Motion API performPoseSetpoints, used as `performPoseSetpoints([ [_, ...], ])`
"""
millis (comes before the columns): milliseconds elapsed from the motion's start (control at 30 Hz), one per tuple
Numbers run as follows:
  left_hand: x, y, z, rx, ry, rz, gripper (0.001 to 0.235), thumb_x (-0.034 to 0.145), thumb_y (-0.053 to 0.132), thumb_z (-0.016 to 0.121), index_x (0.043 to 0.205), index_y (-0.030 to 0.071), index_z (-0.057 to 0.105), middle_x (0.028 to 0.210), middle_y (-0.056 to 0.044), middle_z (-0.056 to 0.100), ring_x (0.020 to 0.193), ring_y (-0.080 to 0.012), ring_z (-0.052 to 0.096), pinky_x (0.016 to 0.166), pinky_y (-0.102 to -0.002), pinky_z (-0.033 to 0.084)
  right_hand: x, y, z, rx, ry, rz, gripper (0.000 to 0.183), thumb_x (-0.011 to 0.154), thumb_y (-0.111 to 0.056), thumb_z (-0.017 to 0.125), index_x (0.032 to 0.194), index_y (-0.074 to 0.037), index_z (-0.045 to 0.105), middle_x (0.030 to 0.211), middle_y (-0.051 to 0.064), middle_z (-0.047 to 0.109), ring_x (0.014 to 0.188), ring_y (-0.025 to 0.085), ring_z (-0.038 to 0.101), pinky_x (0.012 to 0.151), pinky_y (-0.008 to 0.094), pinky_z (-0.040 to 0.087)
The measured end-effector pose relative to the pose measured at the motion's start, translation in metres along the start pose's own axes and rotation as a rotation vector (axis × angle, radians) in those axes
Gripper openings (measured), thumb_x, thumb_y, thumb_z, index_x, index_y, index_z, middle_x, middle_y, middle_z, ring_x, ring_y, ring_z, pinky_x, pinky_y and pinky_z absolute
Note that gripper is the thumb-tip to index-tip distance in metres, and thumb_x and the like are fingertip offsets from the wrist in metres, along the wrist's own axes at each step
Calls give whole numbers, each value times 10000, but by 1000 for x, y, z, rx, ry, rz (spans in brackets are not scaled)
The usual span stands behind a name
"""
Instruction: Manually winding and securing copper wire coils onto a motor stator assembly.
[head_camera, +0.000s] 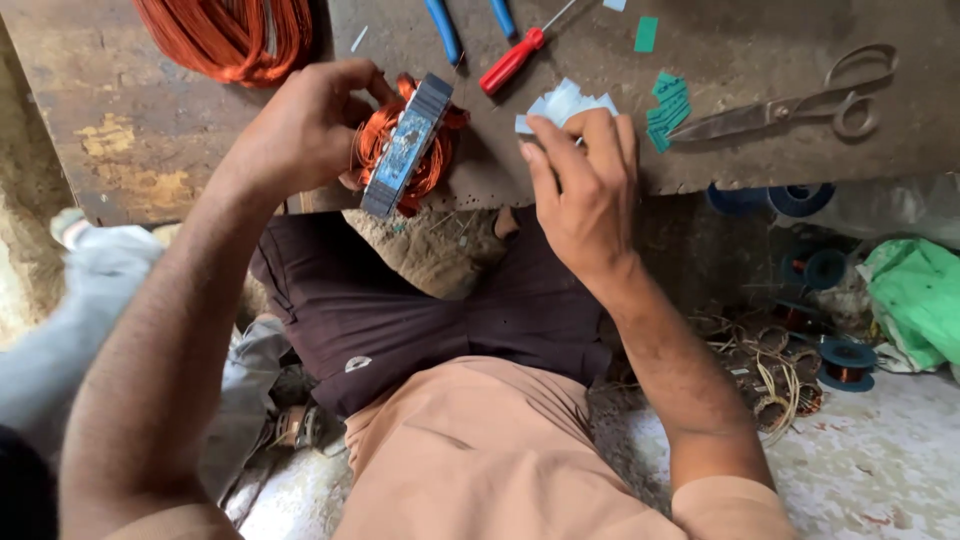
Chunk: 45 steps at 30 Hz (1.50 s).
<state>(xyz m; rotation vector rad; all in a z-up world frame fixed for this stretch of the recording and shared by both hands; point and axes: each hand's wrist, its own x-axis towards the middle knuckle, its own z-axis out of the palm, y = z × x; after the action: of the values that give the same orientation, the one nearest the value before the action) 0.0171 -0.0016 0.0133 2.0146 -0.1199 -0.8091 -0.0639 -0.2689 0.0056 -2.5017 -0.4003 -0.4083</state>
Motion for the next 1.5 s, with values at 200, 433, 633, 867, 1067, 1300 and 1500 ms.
performPoseSetpoints([
  [200, -15, -21, 12, -166, 174, 98, 298, 996, 214, 707, 1213, 29, 623, 936, -125, 775, 724, -109, 709, 552, -258, 554, 3, 13, 14, 6, 23, -74, 163, 925, -7, 807, 1074, -51, 758, 972, 86, 551, 944, 294, 510, 801, 432, 438],
  [433, -97, -17, 81, -252, 1016, 219, 205, 1097, 154, 676, 955, 15, 622, 790, -57, 640, 629, -121, 544, 552, -259, 370, -24, -14, -6, 518, -170, 139, 38, 1027, 38, 695, 1025, 1, 701, 974, 80, 716, 852, 200, 705, 775, 318, 557],
  [633, -112, 15, 107, -262, 438, 340, 213, 968, 97, 753, 1144, -15, 716, 1007, -68, 741, 869, -94, 693, 769, -246, 569, -42, -31, -1, 1178, -295, 357, 123, 951, 8, 771, 1044, 59, 709, 959, 84, 728, 848, 129, 743, 776, 247, 622],
  [867, -104, 3, 114, -802, 251, 148, 210, 953, 70, 750, 1130, -41, 727, 981, -66, 751, 875, -96, 699, 793, -247, 589, -35, -40, -19, 778, -192, 106, 192, 876, 30, 814, 1050, 32, 731, 1006, 129, 742, 888, 189, 737, 782, 282, 593],
  [1067, -107, 12, 109, -640, 271, 215, 133, 971, 59, 740, 1080, -16, 727, 960, -56, 743, 877, -108, 701, 798, -252, 587, -41, -40, -15, 754, -163, 96, 154, 896, 52, 794, 1030, 14, 730, 1014, 122, 753, 904, 179, 753, 788, 286, 611],
  [1300, -124, 27, 71, 4, 566, 431, 78, 1019, -10, 659, 1031, 39, 718, 974, -57, 754, 855, -132, 717, 753, -264, 577, -45, -29, 12, 1077, -120, 233, 31, 986, 33, 732, 1006, 10, 735, 935, 102, 736, 775, 107, 689, 684, 219, 548],
  [1500, -83, -19, 18, -337, 809, 416, 38, 1068, 69, 694, 1071, 32, 702, 905, -45, 716, 753, -101, 703, 656, -246, 601, -4, -29, 53, 552, -30, 172, 79, 934, 40, 755, 1005, 70, 735, 856, 94, 686, 678, 127, 650, 615, 259, 510],
])
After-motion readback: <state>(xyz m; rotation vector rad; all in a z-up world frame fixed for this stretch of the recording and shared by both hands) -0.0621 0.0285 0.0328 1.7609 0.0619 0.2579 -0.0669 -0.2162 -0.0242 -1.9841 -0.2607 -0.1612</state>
